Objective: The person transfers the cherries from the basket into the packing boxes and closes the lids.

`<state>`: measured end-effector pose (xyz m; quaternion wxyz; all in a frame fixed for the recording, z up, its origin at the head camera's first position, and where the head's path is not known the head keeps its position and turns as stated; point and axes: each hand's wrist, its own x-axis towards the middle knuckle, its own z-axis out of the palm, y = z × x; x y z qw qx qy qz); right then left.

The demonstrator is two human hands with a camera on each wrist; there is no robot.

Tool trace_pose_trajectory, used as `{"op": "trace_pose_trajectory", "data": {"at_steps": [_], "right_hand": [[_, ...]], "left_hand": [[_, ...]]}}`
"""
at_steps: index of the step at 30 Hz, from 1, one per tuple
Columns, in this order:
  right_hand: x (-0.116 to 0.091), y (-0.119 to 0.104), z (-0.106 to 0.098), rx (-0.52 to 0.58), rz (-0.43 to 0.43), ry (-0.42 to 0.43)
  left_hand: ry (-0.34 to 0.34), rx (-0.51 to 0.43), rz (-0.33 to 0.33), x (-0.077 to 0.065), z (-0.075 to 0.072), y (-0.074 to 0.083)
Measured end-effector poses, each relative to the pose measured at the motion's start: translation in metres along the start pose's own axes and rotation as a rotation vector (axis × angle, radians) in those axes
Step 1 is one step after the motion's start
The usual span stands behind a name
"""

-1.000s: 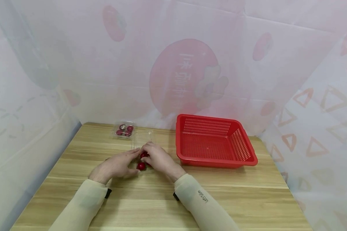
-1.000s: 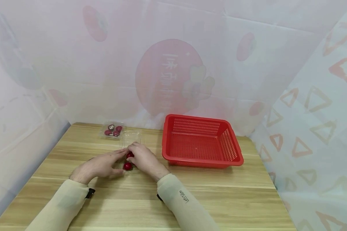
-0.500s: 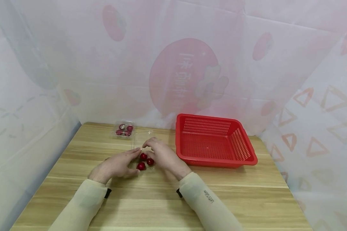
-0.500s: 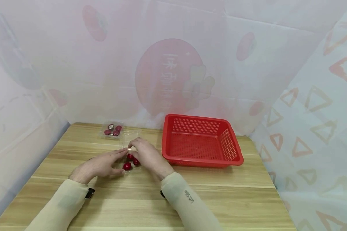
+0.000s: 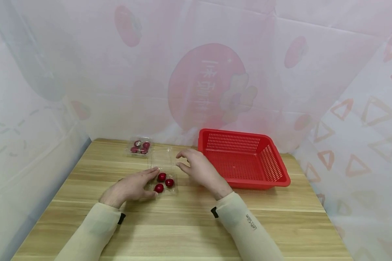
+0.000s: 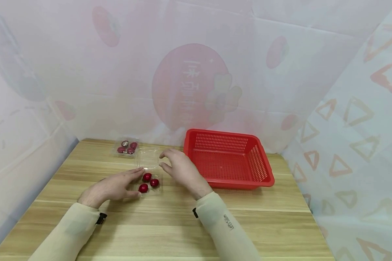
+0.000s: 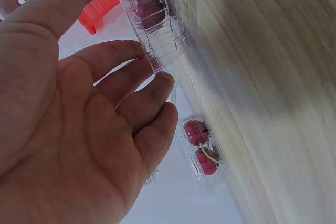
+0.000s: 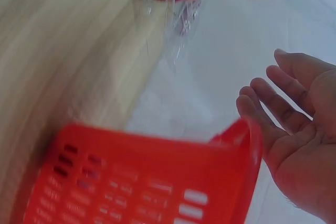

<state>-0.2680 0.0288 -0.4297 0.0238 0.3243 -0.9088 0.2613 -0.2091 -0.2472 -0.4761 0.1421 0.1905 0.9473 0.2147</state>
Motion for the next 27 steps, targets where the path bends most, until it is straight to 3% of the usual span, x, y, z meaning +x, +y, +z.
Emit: {"op": "trace_pose_trajectory", "data": {"at_steps": [9, 18, 27], "right_hand": [[-0.011, 0.022, -0.018, -0.029, 0.037, 0.038], [-0.023, 0.041, -0.03, -0.049, 0.141, 0.029], [-0.03, 0.06, -0.04, -0.045, 0.186, -0.014]], "left_hand": [[-0.006, -0.007, -0.003, -0.001, 0.0, 0.001], [-0.003, -0.004, 0.003, -0.001, -0.001, 0.002], [-0.011, -0.006, -0.001, -0.001, -0.001, 0.002]]}}
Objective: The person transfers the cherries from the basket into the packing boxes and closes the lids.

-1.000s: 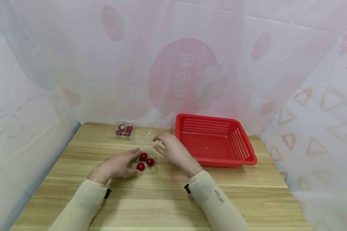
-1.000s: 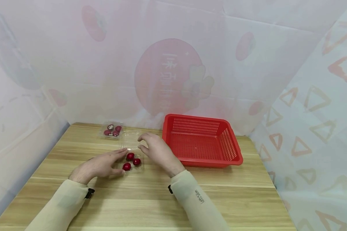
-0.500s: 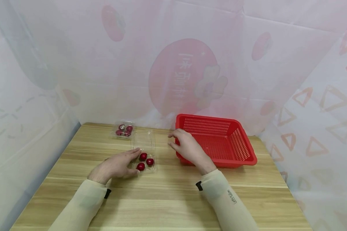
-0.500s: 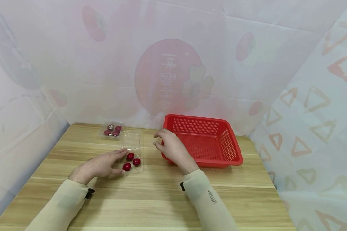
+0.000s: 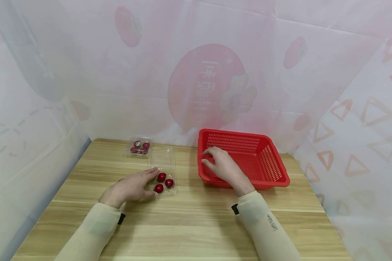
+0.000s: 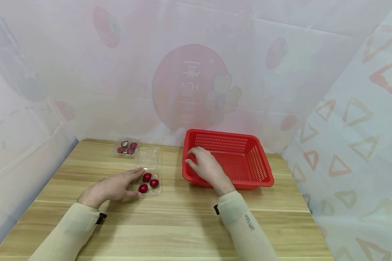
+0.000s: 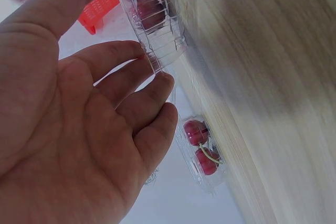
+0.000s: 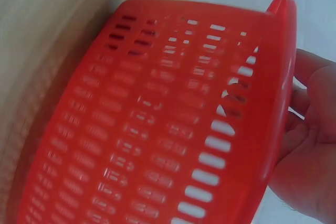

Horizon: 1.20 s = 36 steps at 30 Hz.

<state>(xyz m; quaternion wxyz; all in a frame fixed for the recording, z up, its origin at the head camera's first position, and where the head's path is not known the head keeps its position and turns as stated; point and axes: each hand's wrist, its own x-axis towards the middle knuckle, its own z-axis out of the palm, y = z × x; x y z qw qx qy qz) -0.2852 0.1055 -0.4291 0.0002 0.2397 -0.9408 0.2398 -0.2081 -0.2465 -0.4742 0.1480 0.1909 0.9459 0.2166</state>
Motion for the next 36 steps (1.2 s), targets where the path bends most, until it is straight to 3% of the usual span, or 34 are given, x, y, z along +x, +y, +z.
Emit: {"op": "trace_pose_trajectory", "data": {"at_steps": [9, 17, 36], "right_hand": [[0.002, 0.016, -0.005, -0.048, 0.084, -0.197], [0.005, 0.024, -0.007, -0.062, 0.127, -0.323], [0.014, 0.033, 0.002, -0.087, 0.154, -0.408]], "left_hand": [[-0.004, 0.005, -0.006, 0.0, 0.0, -0.001], [-0.004, 0.01, -0.009, 0.0, 0.0, -0.002], [0.002, 0.014, 0.009, -0.001, -0.001, -0.003]]}}
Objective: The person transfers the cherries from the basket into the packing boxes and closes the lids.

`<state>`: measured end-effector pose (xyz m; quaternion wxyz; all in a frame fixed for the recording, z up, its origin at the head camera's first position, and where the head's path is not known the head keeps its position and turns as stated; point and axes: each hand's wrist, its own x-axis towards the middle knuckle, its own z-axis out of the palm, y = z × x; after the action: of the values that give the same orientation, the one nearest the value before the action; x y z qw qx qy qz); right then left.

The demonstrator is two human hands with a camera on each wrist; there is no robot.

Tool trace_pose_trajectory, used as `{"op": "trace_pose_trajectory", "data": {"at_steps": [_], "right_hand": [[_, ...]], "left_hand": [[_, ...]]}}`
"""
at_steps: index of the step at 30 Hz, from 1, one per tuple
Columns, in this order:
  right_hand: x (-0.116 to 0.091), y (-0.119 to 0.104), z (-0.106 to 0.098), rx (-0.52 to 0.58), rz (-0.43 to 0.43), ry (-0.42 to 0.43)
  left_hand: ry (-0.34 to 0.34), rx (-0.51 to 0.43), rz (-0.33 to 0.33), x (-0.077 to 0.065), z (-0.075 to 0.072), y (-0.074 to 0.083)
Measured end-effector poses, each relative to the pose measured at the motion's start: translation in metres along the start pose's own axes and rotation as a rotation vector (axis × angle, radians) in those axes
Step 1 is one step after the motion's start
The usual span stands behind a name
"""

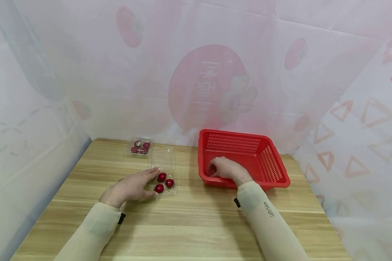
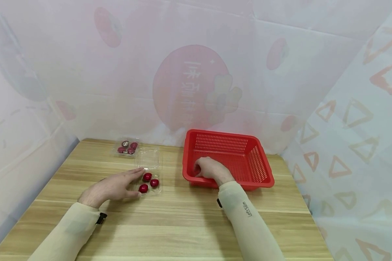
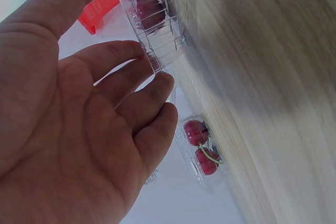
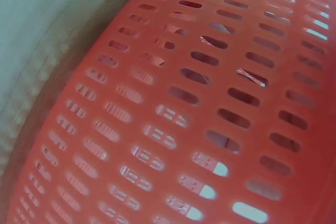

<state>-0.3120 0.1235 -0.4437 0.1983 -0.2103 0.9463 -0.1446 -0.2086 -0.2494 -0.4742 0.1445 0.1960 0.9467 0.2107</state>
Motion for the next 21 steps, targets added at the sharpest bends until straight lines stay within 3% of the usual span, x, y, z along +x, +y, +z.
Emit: {"op": "trace_pose_trajectory", "data": {"at_steps": [21], "right_hand": [[0.0001, 0.0084, 0.0048, 0.0, 0.007, 0.027]], "left_hand": [[0.006, 0.002, 0.006, 0.0008, 0.0009, -0.0004]]}}
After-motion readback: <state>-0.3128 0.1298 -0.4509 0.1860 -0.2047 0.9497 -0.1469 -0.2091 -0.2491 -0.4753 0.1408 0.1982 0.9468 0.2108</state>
